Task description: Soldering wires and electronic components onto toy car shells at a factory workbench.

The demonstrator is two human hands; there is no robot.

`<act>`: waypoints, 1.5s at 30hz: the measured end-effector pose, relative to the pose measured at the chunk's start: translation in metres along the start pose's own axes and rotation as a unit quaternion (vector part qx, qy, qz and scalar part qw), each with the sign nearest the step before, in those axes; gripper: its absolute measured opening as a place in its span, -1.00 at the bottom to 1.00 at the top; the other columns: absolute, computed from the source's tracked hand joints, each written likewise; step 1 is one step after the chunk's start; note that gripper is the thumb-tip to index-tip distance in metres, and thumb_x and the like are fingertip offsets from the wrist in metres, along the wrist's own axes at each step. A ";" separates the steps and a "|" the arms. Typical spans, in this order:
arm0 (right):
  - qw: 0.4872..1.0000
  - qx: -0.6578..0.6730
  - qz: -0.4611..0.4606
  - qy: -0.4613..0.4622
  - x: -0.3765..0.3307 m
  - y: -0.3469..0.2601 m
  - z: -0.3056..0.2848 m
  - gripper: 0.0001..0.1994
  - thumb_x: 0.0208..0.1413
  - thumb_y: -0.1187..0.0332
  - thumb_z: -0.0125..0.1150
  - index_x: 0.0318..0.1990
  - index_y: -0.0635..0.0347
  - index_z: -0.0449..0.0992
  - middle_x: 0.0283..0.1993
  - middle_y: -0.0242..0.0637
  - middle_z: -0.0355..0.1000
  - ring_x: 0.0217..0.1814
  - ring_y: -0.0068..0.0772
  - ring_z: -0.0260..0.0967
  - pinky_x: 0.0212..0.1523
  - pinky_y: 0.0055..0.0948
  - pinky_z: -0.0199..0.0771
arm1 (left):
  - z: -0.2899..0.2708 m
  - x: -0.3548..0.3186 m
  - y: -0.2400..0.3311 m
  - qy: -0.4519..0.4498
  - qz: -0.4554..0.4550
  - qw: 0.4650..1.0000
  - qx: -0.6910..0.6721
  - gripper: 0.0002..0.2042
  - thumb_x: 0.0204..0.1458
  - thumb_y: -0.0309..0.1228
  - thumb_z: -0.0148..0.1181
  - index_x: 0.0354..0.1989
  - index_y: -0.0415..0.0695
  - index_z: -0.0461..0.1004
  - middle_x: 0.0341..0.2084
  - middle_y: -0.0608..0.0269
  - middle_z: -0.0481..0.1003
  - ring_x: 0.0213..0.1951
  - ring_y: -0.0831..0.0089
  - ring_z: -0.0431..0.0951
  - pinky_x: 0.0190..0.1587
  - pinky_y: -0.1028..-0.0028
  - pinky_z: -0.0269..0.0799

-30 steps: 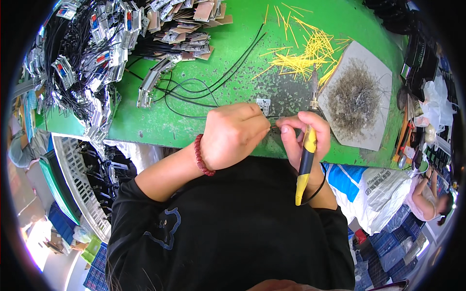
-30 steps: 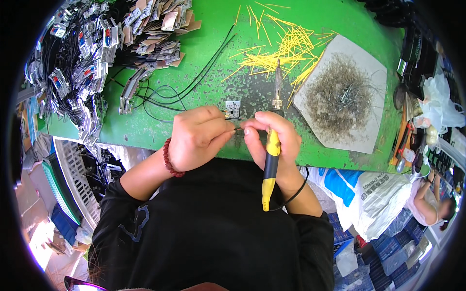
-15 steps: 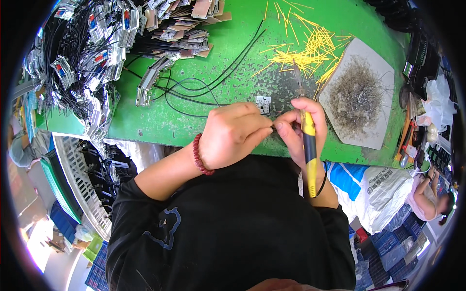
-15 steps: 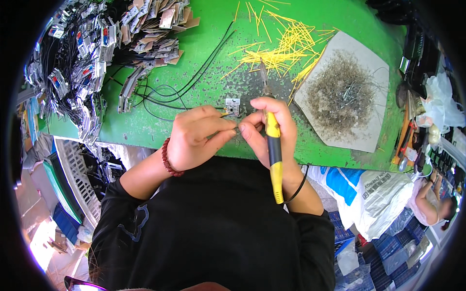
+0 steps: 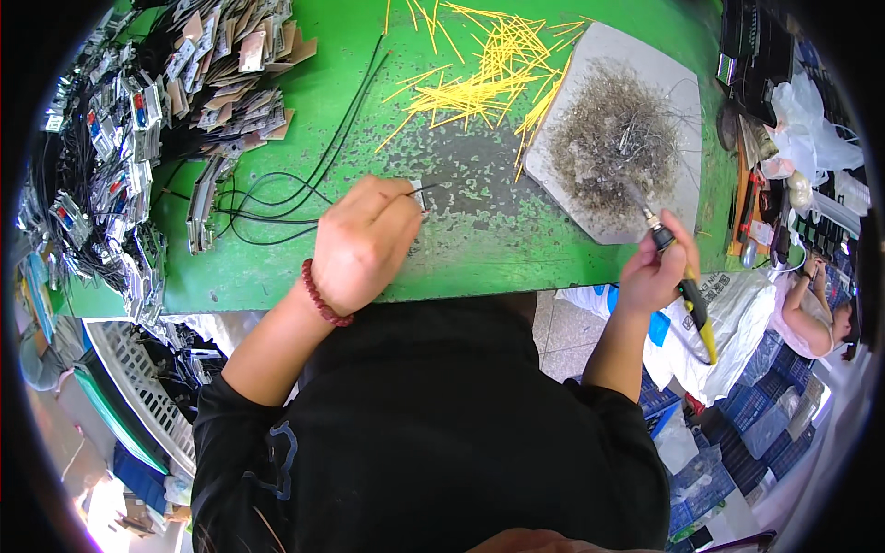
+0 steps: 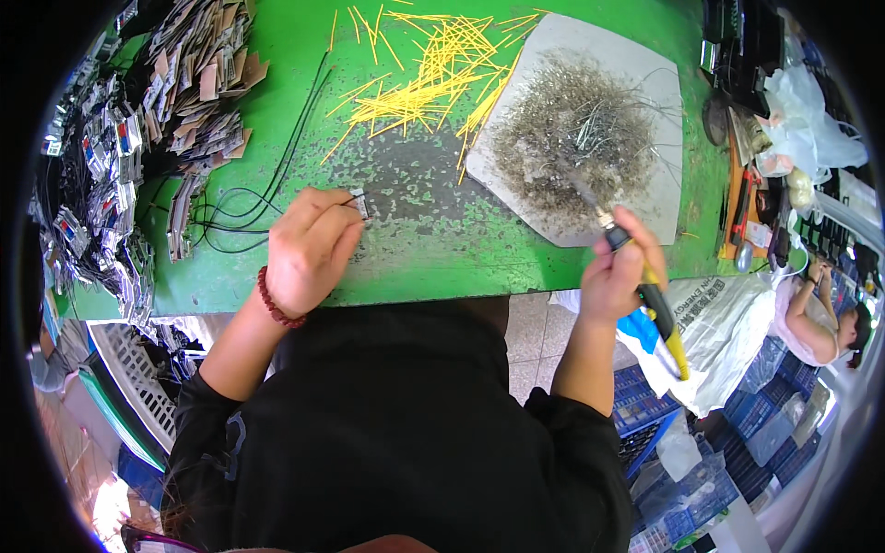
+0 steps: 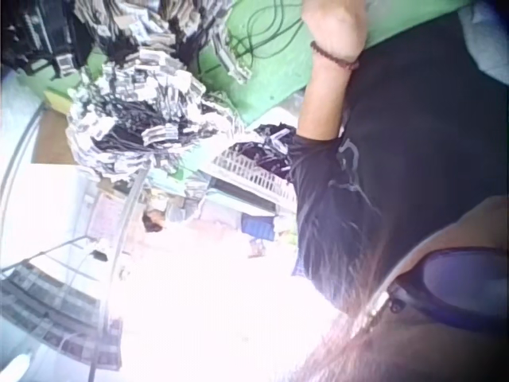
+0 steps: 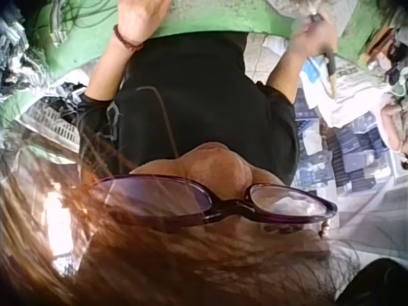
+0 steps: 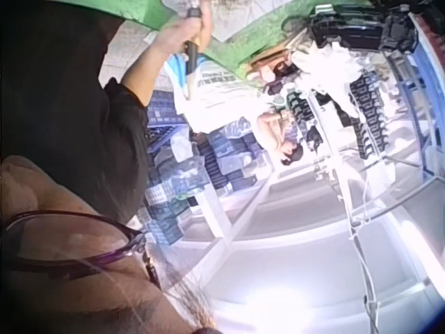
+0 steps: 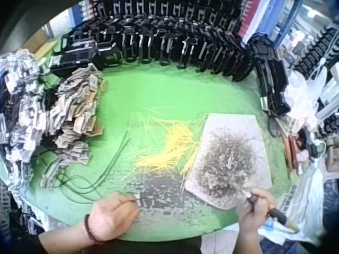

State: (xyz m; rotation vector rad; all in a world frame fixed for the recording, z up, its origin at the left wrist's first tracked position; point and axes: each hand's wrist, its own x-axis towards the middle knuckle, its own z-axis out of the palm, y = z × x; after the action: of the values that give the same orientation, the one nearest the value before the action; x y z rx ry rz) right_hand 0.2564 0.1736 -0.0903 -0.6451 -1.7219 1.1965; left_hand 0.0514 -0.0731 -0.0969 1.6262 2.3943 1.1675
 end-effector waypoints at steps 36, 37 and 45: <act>0.973 0.154 0.081 -0.154 -0.054 -0.005 0.099 -0.75 -0.09 0.30 0.12 -0.34 0.30 0.32 -0.50 -0.24 0.23 -0.48 -0.54 0.11 -0.47 -0.61 0.08 | -0.002 -0.002 -0.006 0.018 -0.099 0.993 -0.067 -0.93 -0.16 -0.62 0.23 -0.48 -0.28 0.46 -0.41 0.09 0.51 -0.37 0.19 0.53 -0.33 0.37 0.48; 0.975 0.136 0.078 -0.159 -0.054 -0.004 0.098 -0.74 -0.07 0.29 0.13 -0.35 0.30 0.32 -0.50 -0.23 0.25 -0.50 -0.54 0.13 -0.49 -0.61 0.11 | -0.002 -0.001 -0.007 0.014 -0.094 0.994 -0.061 -0.93 -0.16 -0.61 0.23 -0.49 -0.28 0.46 -0.41 0.10 0.52 -0.37 0.20 0.53 -0.33 0.37 0.48; 0.975 0.101 0.102 -0.170 -0.057 -0.004 0.097 -0.72 -0.06 0.29 0.26 -0.33 0.29 0.35 -0.44 -0.31 0.31 -0.47 -0.65 0.11 -0.43 -0.65 0.06 | -0.004 0.000 -0.008 -0.005 -0.103 0.993 -0.058 -0.94 -0.16 -0.60 0.22 -0.49 -0.28 0.47 -0.43 0.14 0.51 -0.38 0.22 0.51 -0.35 0.37 0.48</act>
State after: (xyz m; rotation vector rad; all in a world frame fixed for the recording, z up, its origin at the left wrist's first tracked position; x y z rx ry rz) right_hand 0.1957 0.0834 -0.1193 -0.5234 -1.8097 1.6833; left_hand 0.0438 -0.0766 -0.0985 1.3131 2.3706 1.2312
